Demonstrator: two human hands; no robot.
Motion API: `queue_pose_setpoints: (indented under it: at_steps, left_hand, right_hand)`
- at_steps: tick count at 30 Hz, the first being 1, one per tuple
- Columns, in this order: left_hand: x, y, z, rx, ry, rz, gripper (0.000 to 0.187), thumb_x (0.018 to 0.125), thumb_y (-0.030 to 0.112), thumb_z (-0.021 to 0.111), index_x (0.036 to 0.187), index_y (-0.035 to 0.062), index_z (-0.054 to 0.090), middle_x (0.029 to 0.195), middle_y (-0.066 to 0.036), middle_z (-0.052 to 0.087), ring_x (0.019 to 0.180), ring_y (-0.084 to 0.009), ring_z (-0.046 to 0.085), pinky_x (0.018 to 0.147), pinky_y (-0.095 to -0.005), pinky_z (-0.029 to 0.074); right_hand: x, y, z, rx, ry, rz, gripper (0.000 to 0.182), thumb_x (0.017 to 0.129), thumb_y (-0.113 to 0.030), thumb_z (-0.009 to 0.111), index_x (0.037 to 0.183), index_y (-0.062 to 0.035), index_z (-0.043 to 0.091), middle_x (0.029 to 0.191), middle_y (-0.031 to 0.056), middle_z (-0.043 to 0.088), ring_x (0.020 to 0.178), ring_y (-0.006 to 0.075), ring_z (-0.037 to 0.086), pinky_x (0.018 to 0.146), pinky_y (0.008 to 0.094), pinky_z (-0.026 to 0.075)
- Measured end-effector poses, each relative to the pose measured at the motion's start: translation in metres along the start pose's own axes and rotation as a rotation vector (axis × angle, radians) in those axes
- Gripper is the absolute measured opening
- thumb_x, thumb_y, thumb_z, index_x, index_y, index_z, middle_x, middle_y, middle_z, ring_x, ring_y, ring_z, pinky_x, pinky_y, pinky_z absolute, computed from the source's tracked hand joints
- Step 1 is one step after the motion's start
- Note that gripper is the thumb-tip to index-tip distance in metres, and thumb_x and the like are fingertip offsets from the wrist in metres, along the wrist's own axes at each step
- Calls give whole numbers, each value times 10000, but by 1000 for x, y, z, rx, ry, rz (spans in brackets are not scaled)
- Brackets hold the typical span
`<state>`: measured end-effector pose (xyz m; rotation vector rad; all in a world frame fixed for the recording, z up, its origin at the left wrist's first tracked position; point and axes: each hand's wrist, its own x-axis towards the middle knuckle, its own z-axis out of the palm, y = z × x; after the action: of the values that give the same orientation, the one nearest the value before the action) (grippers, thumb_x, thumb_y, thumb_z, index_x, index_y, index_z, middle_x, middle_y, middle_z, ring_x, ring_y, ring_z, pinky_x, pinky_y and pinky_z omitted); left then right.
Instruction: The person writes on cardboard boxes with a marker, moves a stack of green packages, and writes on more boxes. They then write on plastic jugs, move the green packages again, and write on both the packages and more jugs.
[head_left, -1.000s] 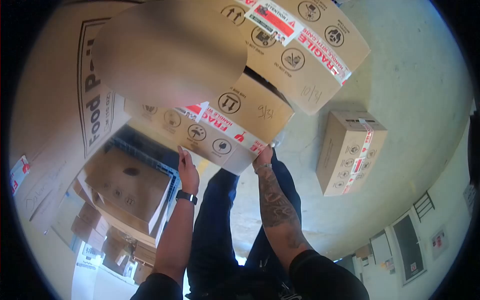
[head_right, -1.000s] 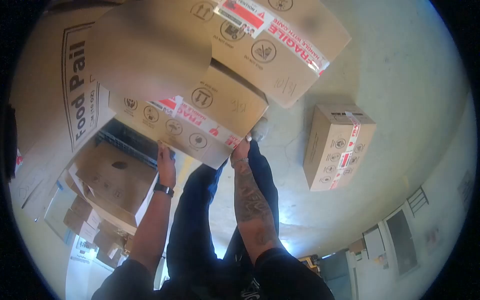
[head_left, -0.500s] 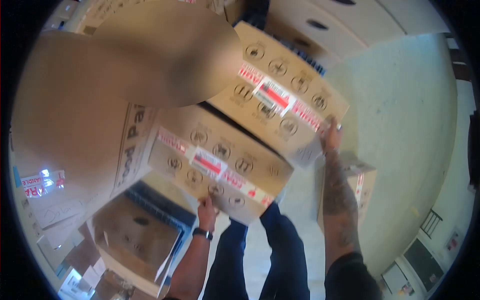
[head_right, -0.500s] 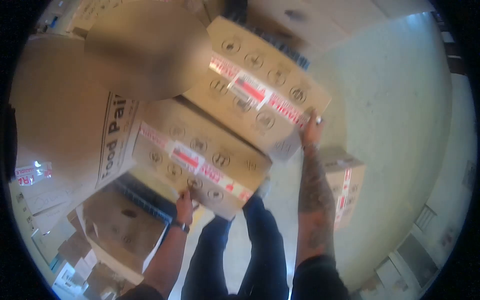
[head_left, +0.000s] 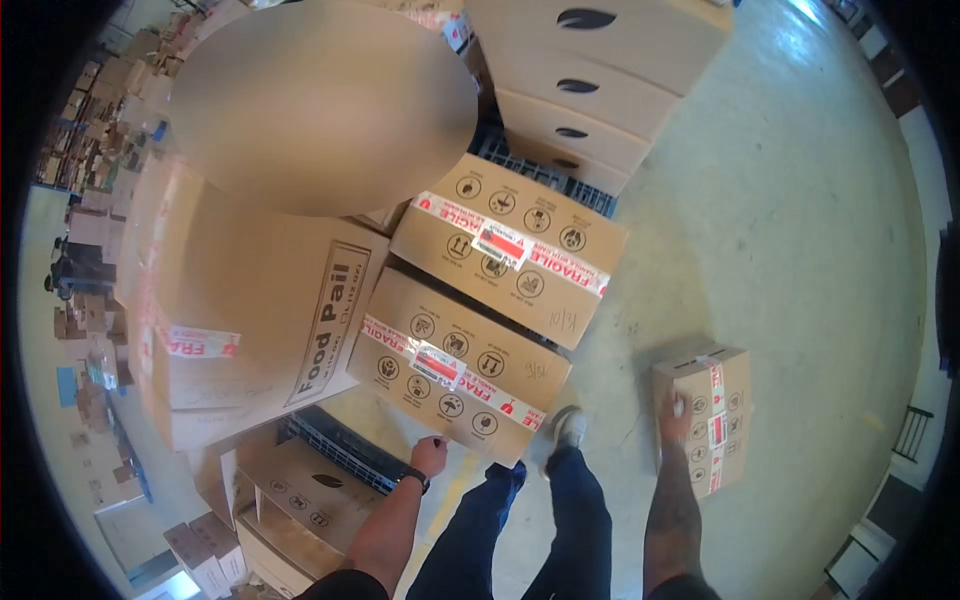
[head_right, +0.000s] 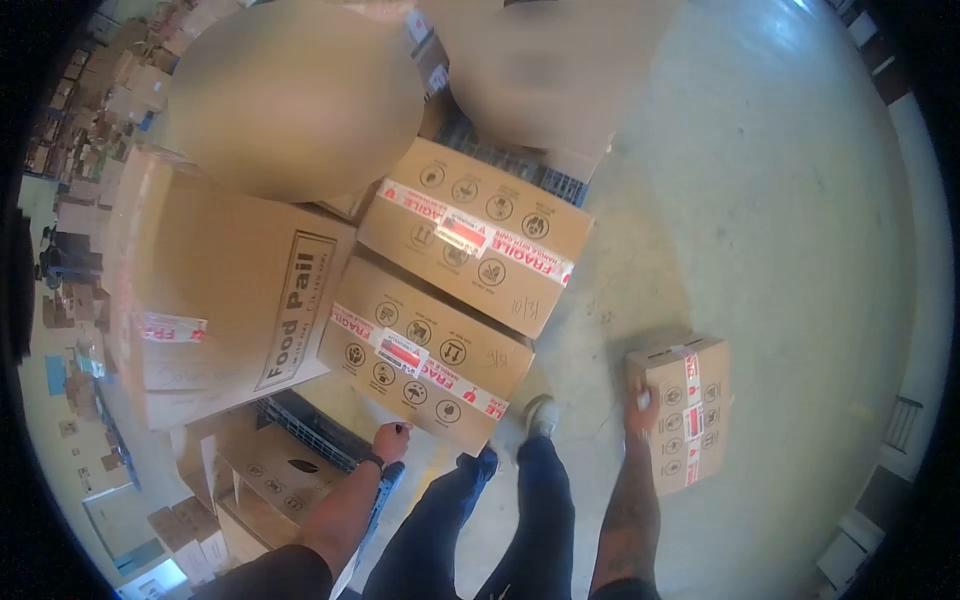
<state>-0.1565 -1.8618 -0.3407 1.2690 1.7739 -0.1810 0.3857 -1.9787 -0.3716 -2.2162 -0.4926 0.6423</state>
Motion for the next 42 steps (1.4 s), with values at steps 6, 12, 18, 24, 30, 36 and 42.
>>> queue_pose_setpoints:
  at_steps: [6,12,18,24,30,36,42]
  left_hand:
    - [-59,99,19,71,78,265,258,915,202,624,1126,79,709,940,-220,705,870,-367,693,746,-431,540]
    - [-31,178,158,-24,-133,228,427,1044,291,503,1338,-12,561,855,-104,691,713,-186,586,698,-362,514]
    - [-18,324,336,-309,-362,78,535,1016,467,510,1466,182,457,1204,-76,646,919,-193,624,727,-355,519]
    - [37,404,482,-404,-341,-162,645,1004,511,436,1527,159,299,1526,-150,349,1374,-368,355,1012,-727,347]
    - [98,391,550,-661,-564,-539,505,990,384,499,1381,71,433,1389,-202,500,1250,-447,510,997,-760,344]
    - [85,380,536,-636,-698,-302,325,951,241,558,1224,66,578,1245,-202,622,1119,-426,626,906,-719,447]
    - [46,364,479,-739,-574,-429,381,1039,348,402,1268,73,534,1185,-141,659,1061,-301,669,910,-548,535]
  right_hand:
    - [-127,242,-201,-409,239,238,346,888,-272,720,1079,-10,599,902,100,674,870,202,649,647,366,536]
    - [-129,296,-298,-481,409,308,238,860,-209,715,1042,-71,647,1042,133,693,960,337,664,827,418,521]
    - [10,333,-324,-459,406,548,431,894,-391,678,1158,-62,589,1107,181,672,1042,367,648,897,448,506]
    - [72,454,-353,-440,560,808,575,898,-478,606,1271,-43,557,1192,251,638,1099,401,624,931,465,492]
    - [73,507,-357,134,427,1272,708,863,-575,599,1297,-17,550,1216,164,642,1102,300,634,941,453,503]
    - [29,537,-343,1171,129,892,531,957,-490,442,1312,-115,567,1287,72,629,1185,259,601,991,487,486]
    - [55,487,-344,976,317,965,455,926,-415,495,1206,-75,607,1165,79,655,1050,259,642,879,433,540]
